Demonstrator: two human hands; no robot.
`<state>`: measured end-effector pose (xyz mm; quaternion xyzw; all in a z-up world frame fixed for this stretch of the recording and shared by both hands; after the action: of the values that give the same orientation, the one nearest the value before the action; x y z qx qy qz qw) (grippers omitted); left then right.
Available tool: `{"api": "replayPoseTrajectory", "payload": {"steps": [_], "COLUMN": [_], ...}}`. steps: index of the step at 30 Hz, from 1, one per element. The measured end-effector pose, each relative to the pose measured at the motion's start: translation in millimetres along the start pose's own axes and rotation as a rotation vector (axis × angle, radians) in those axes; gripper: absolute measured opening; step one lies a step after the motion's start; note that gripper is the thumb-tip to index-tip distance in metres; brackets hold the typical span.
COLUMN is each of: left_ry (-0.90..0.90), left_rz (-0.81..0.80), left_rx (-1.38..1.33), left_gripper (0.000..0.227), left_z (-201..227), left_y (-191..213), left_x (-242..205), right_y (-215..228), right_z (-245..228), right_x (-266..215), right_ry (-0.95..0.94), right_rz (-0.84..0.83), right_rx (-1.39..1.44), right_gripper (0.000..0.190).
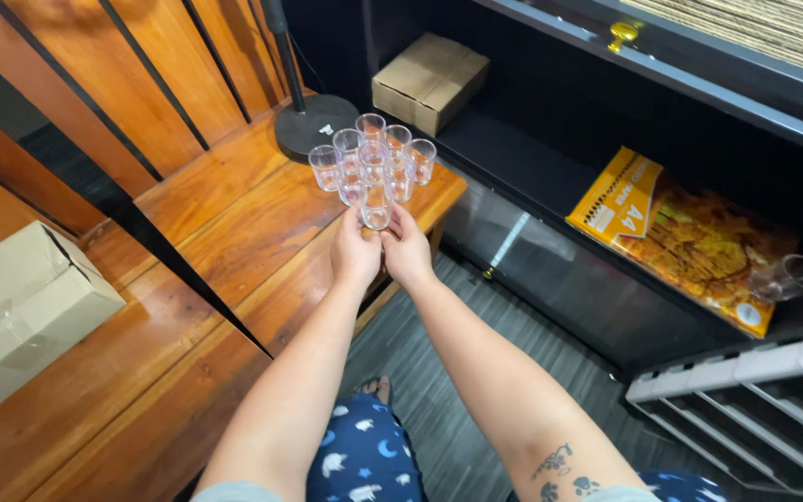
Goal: The person places a cardboard box on a shelf, then repeatedly picks up small clear glasses from a wooden bench and arranges them on a shelf. The person handles the glasses one by one or in small groups, moving them from the bench to the shelf.
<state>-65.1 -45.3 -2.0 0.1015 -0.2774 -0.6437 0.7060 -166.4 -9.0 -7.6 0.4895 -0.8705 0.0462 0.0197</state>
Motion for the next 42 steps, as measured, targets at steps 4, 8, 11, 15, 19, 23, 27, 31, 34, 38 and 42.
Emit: {"api": "replayPoseTrajectory", "payload": {"steps": [4, 8, 11, 15, 19, 23, 27, 31, 34, 38, 42], "left_ry": [0.017, 0.052, 0.068, 0.091, 0.093, 0.101, 0.057, 0.038, -0.039, -0.09, -0.149], "left_rz": [-0.006, -0.036, -0.088, -0.178, -0.178, -0.172, -0.172, -0.274, -0.329, -0.485, -0.669], "left_rx": [-0.069, -0.183, -0.345, -0.412, -0.386, -0.399, -0.4, -0.446, -0.512, -0.515, -0.458], "left_gripper": [0.06, 0.064, 0.073, 0.082, 0.084, 0.083, 0.082, 0.079, 0.077, 0.076, 0.076], "left_z": [2.4, 3.1, 4.2, 0.2, 4.7, 15.2, 37.0, 70.9, 108.7, 159.0, 209.9], "left_y": [0.6, 2.7, 1.3, 1.6, 0.9, -10.1, -26.9, -57.8, -86.1, -130.3, -168.3], "left_x": [-8.0, -15.5, -11.6, -9.9, -17.6, -25.7, -38.4, -60.8, -84.4, -126.8, -177.3], "right_y": [2.1, 3.1, 1.5, 3.3, 9.4, 27.0, 56.7, 110.0, 168.1, 254.2, 332.6], "right_z": [-3.4, -6.2, -14.4, -14.3, -10.4, -13.6, -20.0, -31.6, -40.4, -48.9, -49.7], "right_x": [-7.0, -17.7, -17.6, -17.0, -18.6, -19.3, -19.3, -28.5, -36.1, -52.9, -73.6], "right_ry": [0.035, 0.038, 0.042, 0.017, -0.003, -0.027, 0.027, 0.093, 0.133, 0.141, 0.086], "right_rz": [-0.034, -0.075, -0.122, -0.15, -0.141, -0.099, 0.026, 0.139, 0.245, 0.406, 0.578], "right_rx": [0.035, 0.037, 0.017, -0.043, -0.073, -0.149, -0.177, -0.149, -0.167, -0.292, -0.283], "right_gripper": [0.068, 0.068, 0.07, 0.072, 0.072, 0.072, 0.069, 0.07, 0.07, 0.068, 0.067]}}
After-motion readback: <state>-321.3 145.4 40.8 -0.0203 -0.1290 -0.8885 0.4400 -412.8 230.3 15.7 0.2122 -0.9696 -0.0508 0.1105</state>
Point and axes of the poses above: each hand's wrist, its own x-axis towards the middle knuckle, its own y-axis out of the back of the hand, z = x × y, the point moved 5 cm from there along x, towards the middle knuckle, and after that the axes turned 4 degrees about z, right-handed, at the moved point
